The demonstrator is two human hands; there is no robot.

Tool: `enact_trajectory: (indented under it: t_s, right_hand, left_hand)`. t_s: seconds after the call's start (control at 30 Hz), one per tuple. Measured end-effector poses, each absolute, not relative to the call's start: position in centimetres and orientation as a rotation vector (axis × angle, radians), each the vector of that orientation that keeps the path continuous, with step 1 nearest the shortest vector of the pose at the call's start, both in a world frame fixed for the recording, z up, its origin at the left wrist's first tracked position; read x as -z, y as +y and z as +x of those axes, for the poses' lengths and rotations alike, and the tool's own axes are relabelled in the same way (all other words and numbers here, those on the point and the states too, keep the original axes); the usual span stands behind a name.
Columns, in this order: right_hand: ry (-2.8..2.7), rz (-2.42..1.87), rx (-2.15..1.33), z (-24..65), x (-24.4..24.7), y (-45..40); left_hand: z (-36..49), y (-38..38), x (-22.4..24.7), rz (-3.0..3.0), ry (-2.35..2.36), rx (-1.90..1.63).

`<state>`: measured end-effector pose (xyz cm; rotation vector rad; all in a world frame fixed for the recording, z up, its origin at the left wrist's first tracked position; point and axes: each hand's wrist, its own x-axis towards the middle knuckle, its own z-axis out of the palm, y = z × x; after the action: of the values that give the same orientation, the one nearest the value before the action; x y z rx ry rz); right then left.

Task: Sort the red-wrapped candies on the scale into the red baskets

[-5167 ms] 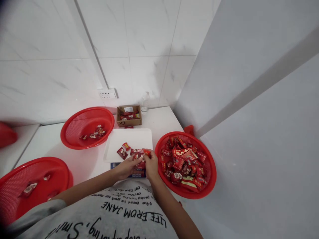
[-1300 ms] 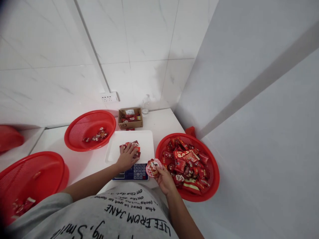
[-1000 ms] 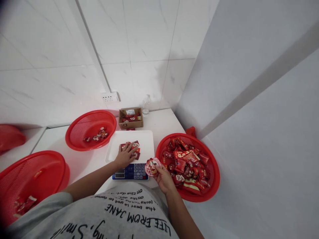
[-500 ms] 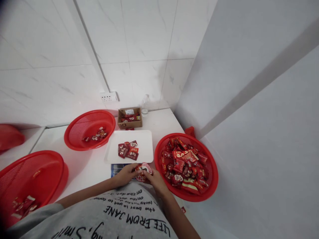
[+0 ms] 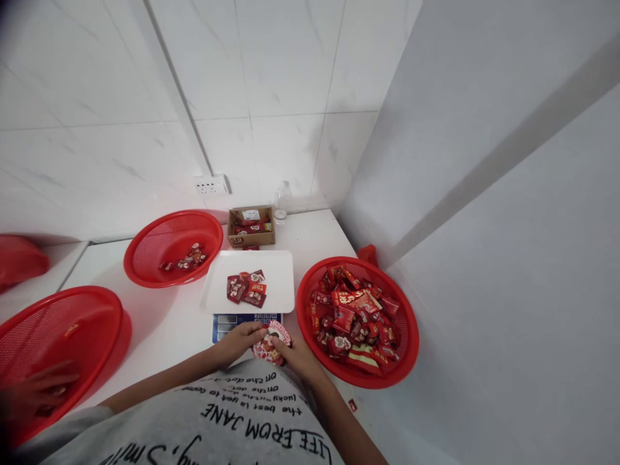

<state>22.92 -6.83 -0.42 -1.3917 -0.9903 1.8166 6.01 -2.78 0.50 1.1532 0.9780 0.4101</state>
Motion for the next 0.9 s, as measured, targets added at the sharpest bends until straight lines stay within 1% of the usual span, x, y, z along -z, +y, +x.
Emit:
enact_trajectory:
  t_s: [0.1, 0.3, 0.47, 0.6, 0.7, 0.9]
  right_hand:
    - [-0.970, -1.374, -1.809, 23.2, 0.2, -7.2]
    - [-0.930, -1.364, -1.735, 23.5, 0.8, -7.5]
    - [-0.886, -1.335, -1.754, 22.8, 1.5, -7.8]
    - [-0.821, -1.336, -1.759, 21.9, 1.0, -7.8]
    - [-0.633, -1.353, -1.692, 21.6, 0.5, -7.6]
    - [-0.019, -1.318, -1.467, 23.6, 1.2, -6.7]
  left_hand:
    - [6.4, -3.2, -1.2, 1.081, 0.979, -0.411]
    - [6.4, -3.9, -1.5, 1.133, 0.931, -0.324]
    - [5.9, -3.9, -1.9, 1.018, 0.847, -0.395]
    - [5.2, -3.7, -2.0, 1.029, 0.867, -0.375]
    - [4.3, -3.3, -1.4, 1.156, 1.002, -0.383]
    - [1.8, -2.4, -0.6, 1.289, 1.169, -0.388]
